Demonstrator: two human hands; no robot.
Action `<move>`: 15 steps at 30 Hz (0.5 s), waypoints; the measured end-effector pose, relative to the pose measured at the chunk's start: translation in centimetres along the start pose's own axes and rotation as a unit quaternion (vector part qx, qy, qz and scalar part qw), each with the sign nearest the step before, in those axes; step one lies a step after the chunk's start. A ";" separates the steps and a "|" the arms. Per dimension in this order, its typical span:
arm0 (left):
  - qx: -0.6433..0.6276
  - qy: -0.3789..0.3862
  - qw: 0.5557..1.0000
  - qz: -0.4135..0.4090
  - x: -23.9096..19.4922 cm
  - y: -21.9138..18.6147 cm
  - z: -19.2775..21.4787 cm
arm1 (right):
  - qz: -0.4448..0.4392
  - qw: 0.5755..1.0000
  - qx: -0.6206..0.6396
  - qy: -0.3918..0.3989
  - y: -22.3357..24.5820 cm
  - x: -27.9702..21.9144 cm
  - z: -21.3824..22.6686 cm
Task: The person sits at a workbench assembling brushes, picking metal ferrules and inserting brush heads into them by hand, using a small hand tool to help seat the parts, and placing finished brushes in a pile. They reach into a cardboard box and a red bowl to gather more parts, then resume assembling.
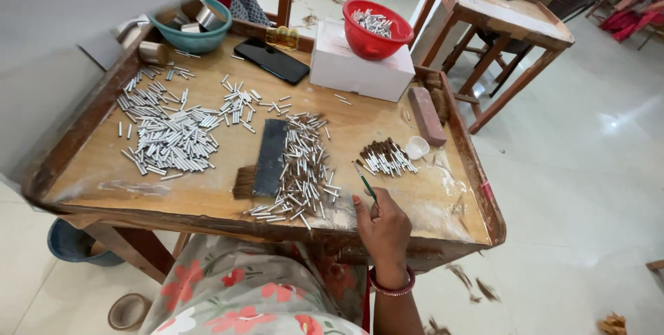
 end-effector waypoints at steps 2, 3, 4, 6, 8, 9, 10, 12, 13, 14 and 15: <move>0.009 0.014 1.000 -0.014 0.6 3.8 -1.0 | -0.001 1.000 0.003 0.002 0.1 0.0 0.1; 0.013 0.022 0.999 -0.021 1.5 5.5 -1.6 | -0.007 1.000 0.002 0.002 0.1 0.0 0.1; 0.016 0.030 0.999 -0.027 2.1 6.1 -2.5 | -0.004 1.000 0.003 0.003 0.2 -0.1 0.0; 0.019 0.049 0.998 -0.038 2.3 7.2 -5.7 | -0.003 1.000 0.010 -0.019 0.0 -0.2 -0.1; 0.005 0.014 1.000 0.000 2.6 9.3 -7.8 | -0.007 1.000 0.016 -0.019 -0.2 -0.1 -0.2; -0.011 -0.018 0.999 0.039 2.8 10.5 -8.9 | -0.011 0.999 0.022 -0.020 -0.4 0.0 -0.3; -0.016 -0.015 0.999 0.040 2.8 13.5 -8.7 | -0.015 0.999 0.019 -0.023 -1.0 0.2 -0.1; -0.102 -0.050 0.991 0.069 2.9 19.6 -8.3 | 0.017 0.999 0.027 0.011 -1.8 0.8 0.0; -0.107 -0.045 0.991 0.069 2.8 19.7 -8.6 | 0.012 1.000 0.024 0.008 -2.1 1.7 1.0; -0.148 -0.072 0.981 0.107 2.6 20.0 -8.6 | 0.002 0.993 0.077 0.095 -2.2 2.4 1.4; -0.187 -0.099 0.966 0.145 2.4 20.3 -8.6 | -0.007 0.975 0.129 0.180 -2.3 3.0 1.8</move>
Point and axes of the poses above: each hand's wrist, its own x-axis towards the middle knuckle, its own z-axis out of the back of the hand, y = z × x, the point moved 3 cm from there along x, towards the middle knuckle, and after that the axes turned 11 degrees about -x, right-handed, at the moved point
